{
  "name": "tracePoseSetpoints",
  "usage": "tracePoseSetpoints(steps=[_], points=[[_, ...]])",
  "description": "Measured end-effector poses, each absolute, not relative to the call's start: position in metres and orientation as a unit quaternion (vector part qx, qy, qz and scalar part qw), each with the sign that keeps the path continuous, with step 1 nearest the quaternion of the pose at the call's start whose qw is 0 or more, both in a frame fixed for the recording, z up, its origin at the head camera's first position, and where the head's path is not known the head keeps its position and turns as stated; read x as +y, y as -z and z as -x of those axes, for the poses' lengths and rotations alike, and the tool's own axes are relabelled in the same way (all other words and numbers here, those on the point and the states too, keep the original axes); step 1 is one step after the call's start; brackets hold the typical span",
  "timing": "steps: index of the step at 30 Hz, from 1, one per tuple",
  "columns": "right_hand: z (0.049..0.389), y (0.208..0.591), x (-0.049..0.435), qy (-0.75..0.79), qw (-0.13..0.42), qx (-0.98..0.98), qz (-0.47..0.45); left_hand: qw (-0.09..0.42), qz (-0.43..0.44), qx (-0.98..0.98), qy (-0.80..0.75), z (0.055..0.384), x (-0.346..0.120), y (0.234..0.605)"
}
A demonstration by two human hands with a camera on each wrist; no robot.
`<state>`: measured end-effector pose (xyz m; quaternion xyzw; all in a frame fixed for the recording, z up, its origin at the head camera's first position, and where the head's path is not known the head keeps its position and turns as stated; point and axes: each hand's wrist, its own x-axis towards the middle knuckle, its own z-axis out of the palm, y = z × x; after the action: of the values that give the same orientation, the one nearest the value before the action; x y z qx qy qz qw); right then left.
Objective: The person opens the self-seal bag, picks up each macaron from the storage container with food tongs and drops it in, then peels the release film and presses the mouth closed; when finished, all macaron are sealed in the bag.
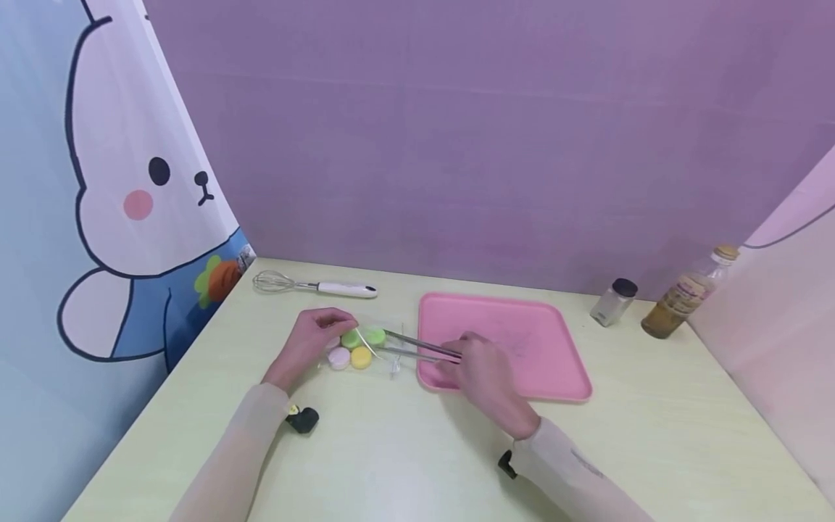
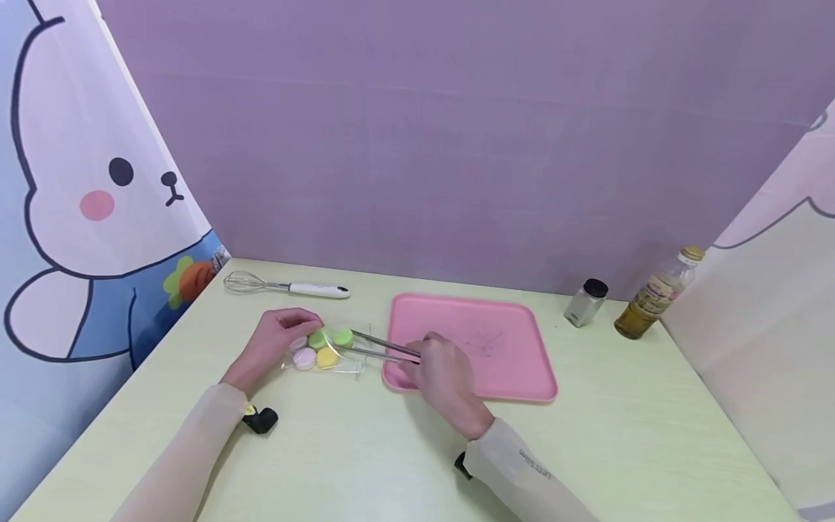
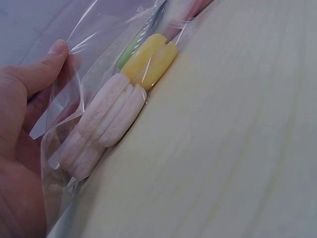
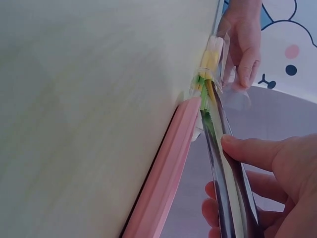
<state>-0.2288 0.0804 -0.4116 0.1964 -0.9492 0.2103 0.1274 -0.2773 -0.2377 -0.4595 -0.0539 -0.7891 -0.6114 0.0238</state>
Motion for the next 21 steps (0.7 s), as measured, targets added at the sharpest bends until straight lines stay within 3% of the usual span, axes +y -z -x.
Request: tracePoseSetpoints(steps=[21], points=[[0.242, 0.417, 0.07, -0.224, 0.147, -0.94, -0.212, 0.021, 0.056, -0.787, 0.614, 0.277, -0.237, 0.458]])
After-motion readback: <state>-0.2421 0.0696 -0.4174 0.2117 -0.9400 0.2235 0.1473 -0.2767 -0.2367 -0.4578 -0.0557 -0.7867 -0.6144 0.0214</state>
